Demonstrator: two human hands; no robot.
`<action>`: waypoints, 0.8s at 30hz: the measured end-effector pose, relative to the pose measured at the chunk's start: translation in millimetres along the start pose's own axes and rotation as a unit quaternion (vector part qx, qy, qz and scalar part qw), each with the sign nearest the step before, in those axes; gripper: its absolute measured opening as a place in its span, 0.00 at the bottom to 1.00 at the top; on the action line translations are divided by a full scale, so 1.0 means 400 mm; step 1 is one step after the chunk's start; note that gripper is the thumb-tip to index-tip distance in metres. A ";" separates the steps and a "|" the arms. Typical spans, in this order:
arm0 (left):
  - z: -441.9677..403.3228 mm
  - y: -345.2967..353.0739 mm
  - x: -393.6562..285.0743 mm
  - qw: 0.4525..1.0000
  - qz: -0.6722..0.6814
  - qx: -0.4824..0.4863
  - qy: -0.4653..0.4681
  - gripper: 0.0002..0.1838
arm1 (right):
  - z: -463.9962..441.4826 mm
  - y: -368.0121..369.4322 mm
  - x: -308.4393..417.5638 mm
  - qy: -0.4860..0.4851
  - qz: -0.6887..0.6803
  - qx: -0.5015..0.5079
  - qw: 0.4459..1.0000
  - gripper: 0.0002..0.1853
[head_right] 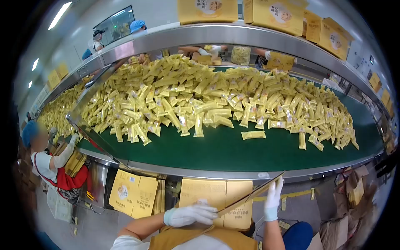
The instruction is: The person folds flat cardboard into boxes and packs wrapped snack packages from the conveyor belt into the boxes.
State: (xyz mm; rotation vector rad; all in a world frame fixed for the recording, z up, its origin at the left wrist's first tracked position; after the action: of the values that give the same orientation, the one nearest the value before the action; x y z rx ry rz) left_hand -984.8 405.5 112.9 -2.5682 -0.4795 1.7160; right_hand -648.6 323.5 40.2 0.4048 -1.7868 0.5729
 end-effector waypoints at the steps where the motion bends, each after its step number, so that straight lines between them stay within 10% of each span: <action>1: 0.000 -0.001 0.008 0.999 -0.035 0.011 -0.012 0.32 | 0.027 0.026 0.016 -0.032 0.056 0.015 0.998 0.36; 3: -0.007 -0.006 0.000 0.995 -0.094 0.028 0.032 0.27 | 0.024 0.034 0.061 0.011 -0.130 -0.014 0.991 0.34; 5: -0.001 0.015 0.013 0.991 -0.104 0.045 0.071 0.27 | 0.010 0.031 0.120 -0.051 0.033 -0.010 0.998 0.34; 24: 0.013 -0.006 -0.041 0.918 -0.227 -0.083 0.314 0.28 | 0.061 -0.044 0.113 0.120 -0.043 0.127 0.984 0.22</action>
State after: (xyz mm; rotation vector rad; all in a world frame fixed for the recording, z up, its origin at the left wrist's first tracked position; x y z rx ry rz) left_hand -995.9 402.9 126.1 -2.6192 -1.0875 0.6806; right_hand -671.0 295.8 81.3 0.5606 -1.4641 0.7602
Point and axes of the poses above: each hand's wrist, its own z-axis away from the middle knuckle, its own y-axis out of the palm, x = y × z, the point moved 6 cm from there along -z, towards the middle knuckle, and after that the axes turned 7 degrees about -x, right-handed, at the moved point
